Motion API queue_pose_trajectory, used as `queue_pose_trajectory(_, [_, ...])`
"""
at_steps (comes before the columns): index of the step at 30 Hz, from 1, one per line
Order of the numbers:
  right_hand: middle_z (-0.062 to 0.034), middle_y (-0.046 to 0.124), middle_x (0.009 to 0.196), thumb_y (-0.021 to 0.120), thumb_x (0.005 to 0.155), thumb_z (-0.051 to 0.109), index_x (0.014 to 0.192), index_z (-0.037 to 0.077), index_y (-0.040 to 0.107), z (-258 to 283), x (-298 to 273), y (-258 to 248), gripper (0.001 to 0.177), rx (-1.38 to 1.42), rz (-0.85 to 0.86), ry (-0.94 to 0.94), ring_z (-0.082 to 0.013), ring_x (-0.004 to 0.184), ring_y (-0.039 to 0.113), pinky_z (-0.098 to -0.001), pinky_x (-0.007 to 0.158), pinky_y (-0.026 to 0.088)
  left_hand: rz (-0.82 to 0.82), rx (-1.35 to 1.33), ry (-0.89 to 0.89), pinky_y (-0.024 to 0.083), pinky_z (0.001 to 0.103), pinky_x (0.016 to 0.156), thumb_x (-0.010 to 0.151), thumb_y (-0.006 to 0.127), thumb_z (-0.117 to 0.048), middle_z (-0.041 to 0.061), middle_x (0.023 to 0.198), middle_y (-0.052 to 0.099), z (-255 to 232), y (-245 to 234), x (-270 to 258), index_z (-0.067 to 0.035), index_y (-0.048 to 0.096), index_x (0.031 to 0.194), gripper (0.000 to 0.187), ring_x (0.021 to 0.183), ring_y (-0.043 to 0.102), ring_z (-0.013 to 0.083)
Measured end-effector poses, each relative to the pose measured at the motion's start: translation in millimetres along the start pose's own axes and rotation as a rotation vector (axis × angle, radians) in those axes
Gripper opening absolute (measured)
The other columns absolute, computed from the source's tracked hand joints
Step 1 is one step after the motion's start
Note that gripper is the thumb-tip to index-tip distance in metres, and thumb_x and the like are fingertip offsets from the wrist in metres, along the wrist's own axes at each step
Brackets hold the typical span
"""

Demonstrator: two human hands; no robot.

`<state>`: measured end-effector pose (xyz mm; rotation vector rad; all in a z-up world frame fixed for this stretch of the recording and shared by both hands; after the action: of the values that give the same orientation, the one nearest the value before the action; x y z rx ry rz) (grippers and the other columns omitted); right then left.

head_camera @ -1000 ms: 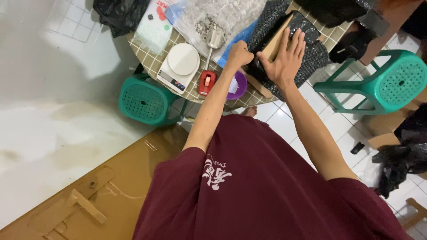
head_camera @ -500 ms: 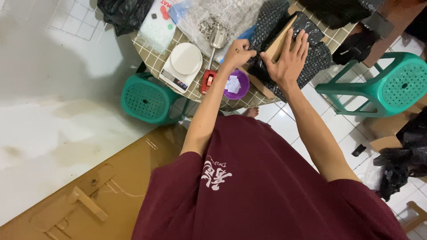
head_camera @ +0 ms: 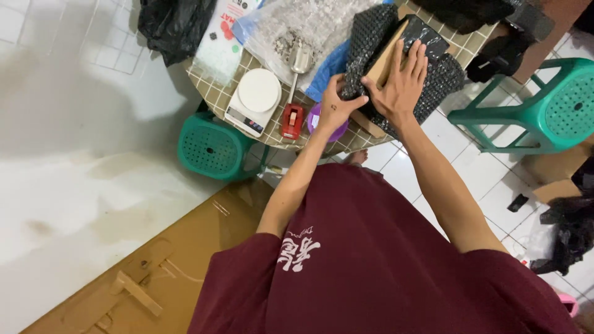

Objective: Wrap a small cardboard box in black bubble wrap and organize packages on a table

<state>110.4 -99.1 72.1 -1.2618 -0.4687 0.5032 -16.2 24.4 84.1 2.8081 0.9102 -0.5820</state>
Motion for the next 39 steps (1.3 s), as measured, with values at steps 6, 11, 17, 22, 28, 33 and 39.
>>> queue_pose_trajectory(6, [-0.0222,0.005,0.172,0.023,0.094,0.095,0.17,0.014,0.012,0,-1,-4,0.111,-0.007,-0.009,-0.017,-0.0386,0.161,0.004,-0.0564,0.134,0.008,-0.228,-0.007,0.117,0.059,0.038,0.092,0.079,0.084,-0.023,0.013,0.115,0.075,10,22,-5,-0.006,0.065,0.122,0.05,0.108,0.072,0.0251])
queue_pose_trajectory(11, [-0.0258,0.012,0.17,0.018,0.096,0.09,0.169,0.014,0.018,2,1,-7,0.105,-0.029,-0.03,-0.022,-0.0409,0.16,0.011,-0.054,0.133,0.013,-0.353,0.086,0.158,0.057,0.037,0.087,0.079,0.083,-0.018,0.009,0.106,0.077,17,28,3,-0.009,0.07,0.112,0.037,0.098,0.073,0.0226])
queue_pose_trajectory(17, [-0.0241,0.009,0.171,0.016,0.1,0.085,0.17,0.016,0.016,4,2,-7,0.099,-0.033,0.014,0.007,-0.0405,0.16,0.009,-0.0532,0.133,0.01,-0.333,0.238,0.321,0.056,0.04,0.099,0.083,0.081,-0.021,0.013,0.122,0.076,48,26,17,-0.007,0.071,0.127,0.048,0.113,0.072,0.0273])
queue_pose_trajectory(22, [-0.0254,0.008,0.17,0.016,0.107,0.075,0.17,0.016,0.015,-1,0,-1,0.086,-0.059,-0.003,-0.008,-0.0418,0.16,0.009,-0.0534,0.134,0.011,-0.247,0.331,0.563,0.05,0.037,0.076,0.087,0.073,-0.008,0.007,0.092,0.071,21,21,2,-0.006,0.069,0.092,0.007,0.091,0.063,0.0255])
queue_pose_trajectory(28, [-0.0267,0.012,0.169,0.024,0.112,0.066,0.17,0.012,0.02,1,-1,-6,0.079,-0.046,-0.041,-0.046,-0.043,0.158,0.01,-0.0551,0.132,0.015,-0.144,0.559,0.767,0.052,0.044,0.08,0.071,0.055,0.021,0.014,0.095,0.064,34,21,3,0.004,0.066,0.101,0.037,0.106,0.057,0.0349])
queue_pose_trajectory(33, [-0.0265,0.012,0.169,0.026,0.113,0.063,0.169,0.011,0.02,2,2,-10,0.077,-0.03,-0.034,-0.047,-0.0424,0.158,0.009,-0.0548,0.132,0.014,-0.161,0.696,0.863,0.053,0.044,0.077,0.077,0.056,0.025,0.016,0.093,0.064,35,30,2,0.008,0.067,0.099,0.03,0.106,0.055,0.0366])
queue_pose_trajectory(39, [-0.0254,0.012,0.169,0.023,0.112,0.065,0.169,0.012,0.021,3,-1,-8,0.079,-0.007,-0.07,-0.051,-0.0424,0.158,0.009,-0.0554,0.132,0.014,-0.182,0.814,0.8,0.064,0.048,0.096,0.078,0.063,0.027,0.023,0.133,0.059,46,32,2,0.006,0.069,0.105,0.034,0.121,0.059,0.0419])
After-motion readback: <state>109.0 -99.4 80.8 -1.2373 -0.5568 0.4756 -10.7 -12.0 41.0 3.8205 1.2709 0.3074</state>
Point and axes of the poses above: each hand's wrist, its own x-axis towards the middle knuckle, its own y-axis out of the palm, z = x × y, the point moved 1 cm from there along x, towards the middle knuckle
